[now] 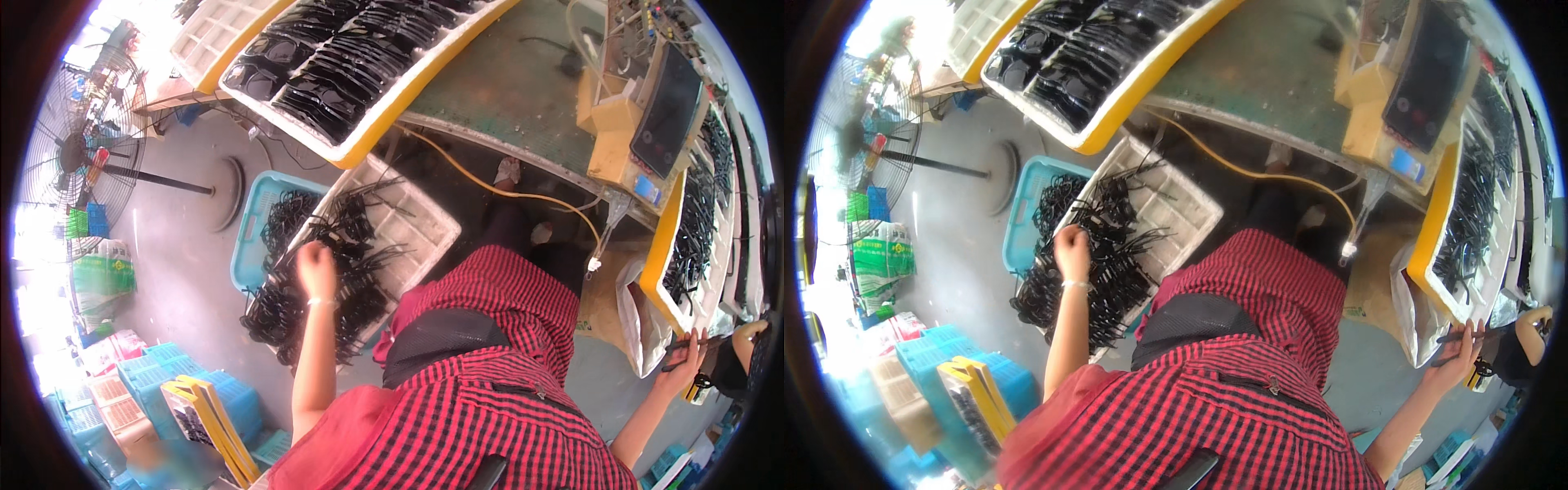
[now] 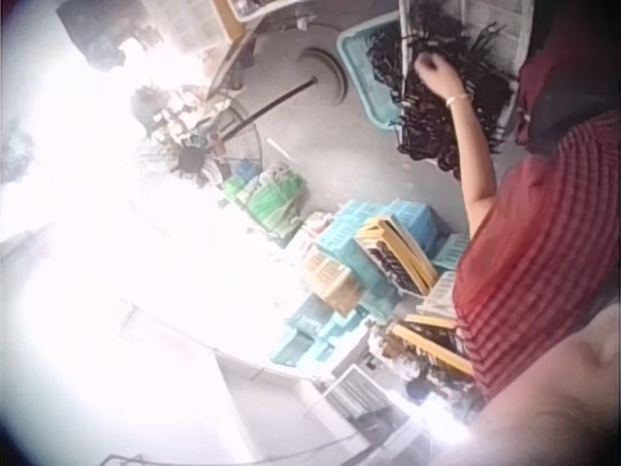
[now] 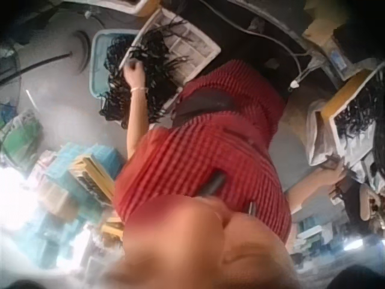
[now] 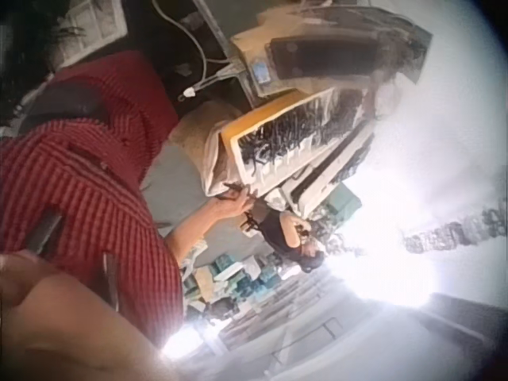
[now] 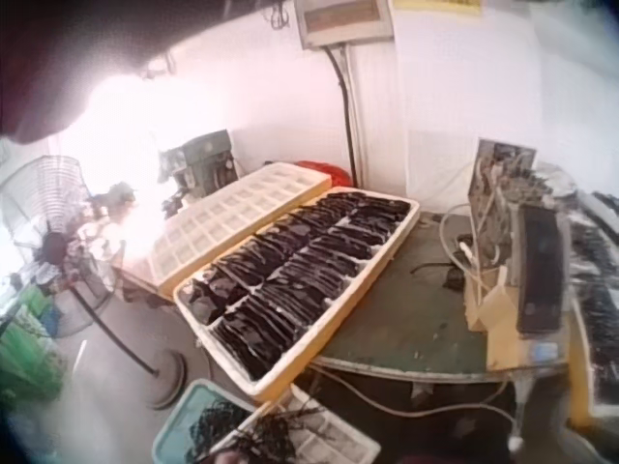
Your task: The person repeatedly picks up sunglasses frames and arms from trays, uses pliers to attach the arms to the frames, and places the assembled sunglasses into a tray. The process is repeated for multiple units.
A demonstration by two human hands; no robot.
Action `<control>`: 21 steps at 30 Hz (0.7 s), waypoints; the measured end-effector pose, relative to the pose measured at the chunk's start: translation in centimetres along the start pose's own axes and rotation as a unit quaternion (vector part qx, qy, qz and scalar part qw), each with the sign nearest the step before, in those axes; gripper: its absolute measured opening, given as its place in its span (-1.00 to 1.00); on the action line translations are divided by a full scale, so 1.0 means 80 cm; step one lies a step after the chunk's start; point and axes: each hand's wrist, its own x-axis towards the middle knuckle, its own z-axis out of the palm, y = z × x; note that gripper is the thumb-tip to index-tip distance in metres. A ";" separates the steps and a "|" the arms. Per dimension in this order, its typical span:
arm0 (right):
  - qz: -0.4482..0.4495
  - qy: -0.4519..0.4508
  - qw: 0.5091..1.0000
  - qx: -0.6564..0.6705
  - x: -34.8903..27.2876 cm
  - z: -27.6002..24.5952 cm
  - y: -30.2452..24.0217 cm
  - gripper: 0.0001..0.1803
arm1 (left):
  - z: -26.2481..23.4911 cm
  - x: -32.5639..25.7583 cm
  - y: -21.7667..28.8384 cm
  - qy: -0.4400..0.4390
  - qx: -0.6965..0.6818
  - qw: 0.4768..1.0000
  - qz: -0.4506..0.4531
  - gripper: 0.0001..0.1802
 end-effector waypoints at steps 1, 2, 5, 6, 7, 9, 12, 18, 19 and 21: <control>-0.005 -0.014 1.000 0.013 -0.001 0.008 -0.002 -0.53 | 0.036 0.004 -0.011 -0.071 -0.029 0.997 -0.011 -0.80; -0.009 -0.030 0.999 0.027 0.000 0.016 -0.001 -0.52 | 0.072 0.011 -0.024 -0.109 -0.042 0.993 -0.016 -0.76; -0.025 -0.047 0.998 0.029 -0.015 0.028 0.005 -0.53 | 0.158 0.043 0.019 -0.190 -0.214 0.884 -0.369 -0.69; -0.031 -0.051 0.998 0.025 -0.022 0.018 0.012 -0.53 | 0.178 0.055 0.019 -0.187 -0.222 0.869 -0.401 -0.67; -0.043 -0.049 0.998 0.022 -0.030 0.009 0.016 -0.53 | 0.207 0.073 0.019 -0.190 -0.231 0.852 -0.430 -0.65; -0.019 0.026 0.999 -0.018 -0.065 0.021 0.002 -0.55 | 0.262 0.102 -0.031 -0.173 -0.112 0.885 -0.418 -0.51; 0.001 0.004 1.000 0.018 -0.068 -0.015 0.015 -0.54 | 0.318 0.137 -0.159 -0.154 -0.055 0.915 -0.368 -0.52; 0.041 0.080 0.996 0.010 -0.104 -0.005 -0.006 -0.56 | 0.288 0.095 -0.213 -0.268 -0.154 0.894 -0.325 -0.76; 0.044 0.096 0.994 0.013 -0.110 0.009 -0.011 -0.56 | 0.262 0.066 -0.210 -0.315 -0.189 0.887 -0.278 -0.75; 0.023 0.001 1.000 0.019 -0.125 0.025 -0.014 -0.58 | 0.201 0.007 -0.154 -0.368 -0.278 0.840 -0.285 -0.73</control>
